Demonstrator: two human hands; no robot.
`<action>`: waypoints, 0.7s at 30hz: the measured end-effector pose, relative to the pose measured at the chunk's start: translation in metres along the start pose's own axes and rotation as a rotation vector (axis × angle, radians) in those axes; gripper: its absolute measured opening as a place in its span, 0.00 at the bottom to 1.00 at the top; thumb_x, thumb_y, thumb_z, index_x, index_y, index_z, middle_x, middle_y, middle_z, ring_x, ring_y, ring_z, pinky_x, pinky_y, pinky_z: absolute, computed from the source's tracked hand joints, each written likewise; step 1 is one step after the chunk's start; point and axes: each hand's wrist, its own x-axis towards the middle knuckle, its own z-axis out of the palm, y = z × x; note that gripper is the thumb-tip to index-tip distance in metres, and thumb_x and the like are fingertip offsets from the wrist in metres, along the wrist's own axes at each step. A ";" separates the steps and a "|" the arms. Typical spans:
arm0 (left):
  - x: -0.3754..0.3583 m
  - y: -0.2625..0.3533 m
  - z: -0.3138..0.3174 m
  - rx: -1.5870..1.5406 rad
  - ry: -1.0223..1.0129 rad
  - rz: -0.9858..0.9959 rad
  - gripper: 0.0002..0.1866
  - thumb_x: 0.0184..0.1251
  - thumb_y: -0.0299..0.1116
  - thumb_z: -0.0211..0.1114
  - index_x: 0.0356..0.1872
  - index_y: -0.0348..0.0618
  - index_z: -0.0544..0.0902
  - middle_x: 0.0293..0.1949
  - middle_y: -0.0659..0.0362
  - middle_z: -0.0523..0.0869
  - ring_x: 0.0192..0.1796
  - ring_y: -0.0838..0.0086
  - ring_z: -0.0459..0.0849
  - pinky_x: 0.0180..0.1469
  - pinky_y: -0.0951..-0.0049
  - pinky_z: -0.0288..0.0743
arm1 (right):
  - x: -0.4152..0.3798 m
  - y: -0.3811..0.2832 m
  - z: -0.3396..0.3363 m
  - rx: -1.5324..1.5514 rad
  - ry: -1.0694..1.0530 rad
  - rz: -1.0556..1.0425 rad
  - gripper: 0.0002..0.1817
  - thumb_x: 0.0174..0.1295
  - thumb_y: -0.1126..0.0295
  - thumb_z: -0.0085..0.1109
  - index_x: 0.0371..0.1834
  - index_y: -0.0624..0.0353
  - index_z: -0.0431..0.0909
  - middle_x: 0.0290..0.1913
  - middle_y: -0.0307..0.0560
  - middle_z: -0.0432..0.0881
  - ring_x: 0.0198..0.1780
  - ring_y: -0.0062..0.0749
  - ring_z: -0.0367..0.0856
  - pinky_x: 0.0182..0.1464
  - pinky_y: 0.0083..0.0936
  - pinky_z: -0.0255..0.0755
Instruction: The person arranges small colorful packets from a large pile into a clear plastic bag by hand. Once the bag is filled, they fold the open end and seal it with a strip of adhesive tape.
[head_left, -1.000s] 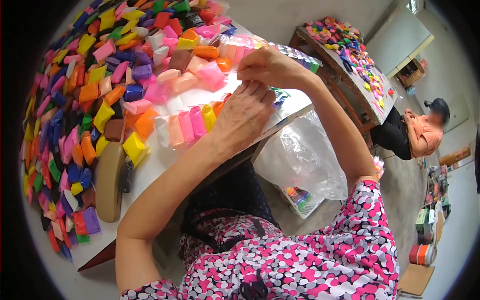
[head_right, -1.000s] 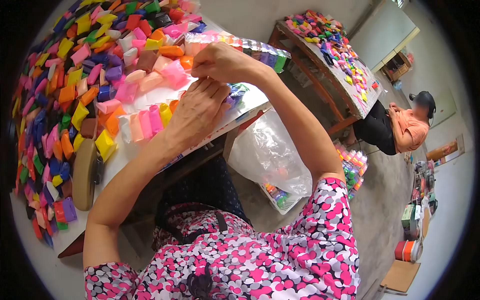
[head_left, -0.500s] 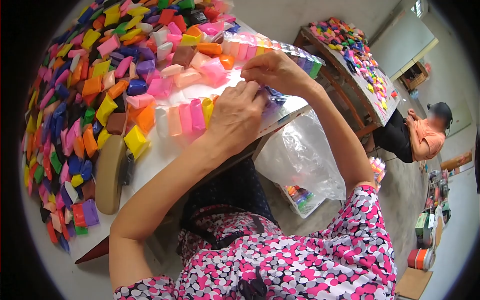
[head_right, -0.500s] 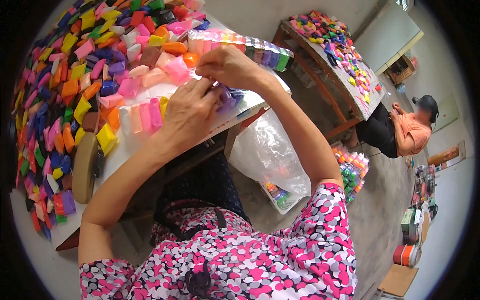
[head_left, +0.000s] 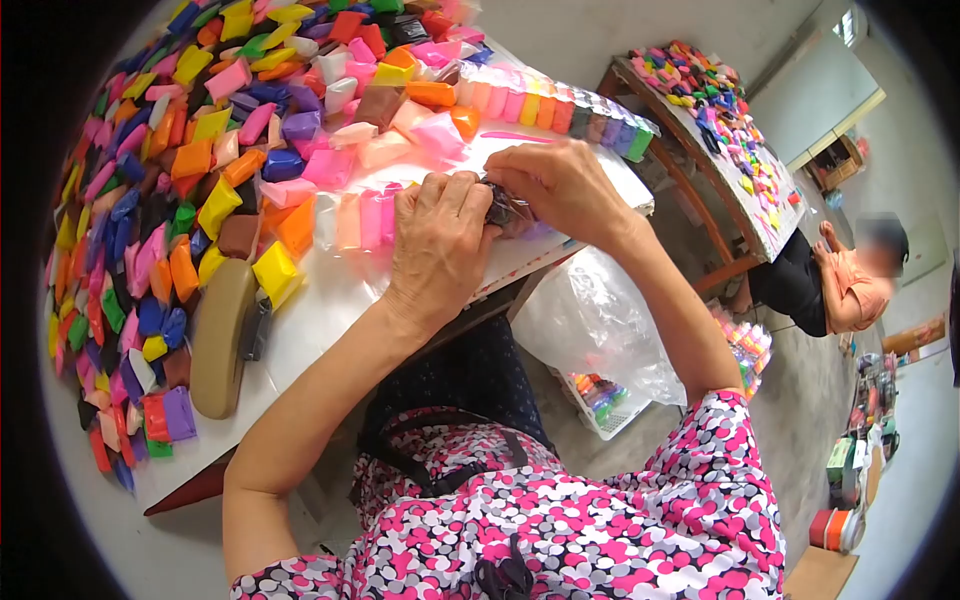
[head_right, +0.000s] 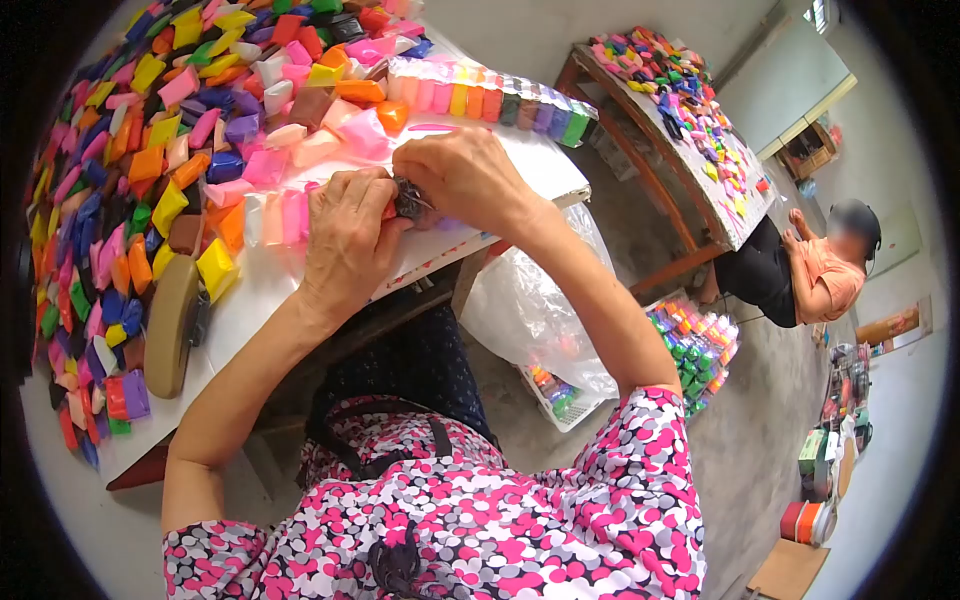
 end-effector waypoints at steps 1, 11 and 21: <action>0.000 0.001 0.000 -0.007 0.009 -0.012 0.18 0.53 0.28 0.70 0.45 0.39 0.76 0.45 0.52 0.79 0.52 0.57 0.76 0.55 0.57 0.65 | -0.004 -0.003 0.003 -0.014 0.037 -0.028 0.06 0.61 0.71 0.60 0.38 0.57 0.84 0.28 0.49 0.84 0.32 0.45 0.84 0.35 0.35 0.77; -0.006 0.000 0.001 0.049 0.010 0.002 0.15 0.56 0.26 0.65 0.45 0.33 0.78 0.48 0.48 0.80 0.54 0.55 0.78 0.57 0.56 0.70 | -0.018 -0.023 0.002 -0.117 0.034 -0.121 0.23 0.53 0.68 0.70 0.53 0.56 0.81 0.46 0.50 0.86 0.43 0.44 0.86 0.43 0.34 0.80; -0.003 -0.005 -0.043 -0.025 -0.078 -0.049 0.25 0.55 0.24 0.65 0.57 0.36 0.77 0.54 0.45 0.80 0.62 0.51 0.75 0.65 0.56 0.69 | -0.026 -0.013 0.004 -0.091 -0.040 -0.032 0.31 0.46 0.65 0.77 0.58 0.54 0.81 0.54 0.52 0.85 0.53 0.46 0.85 0.53 0.35 0.80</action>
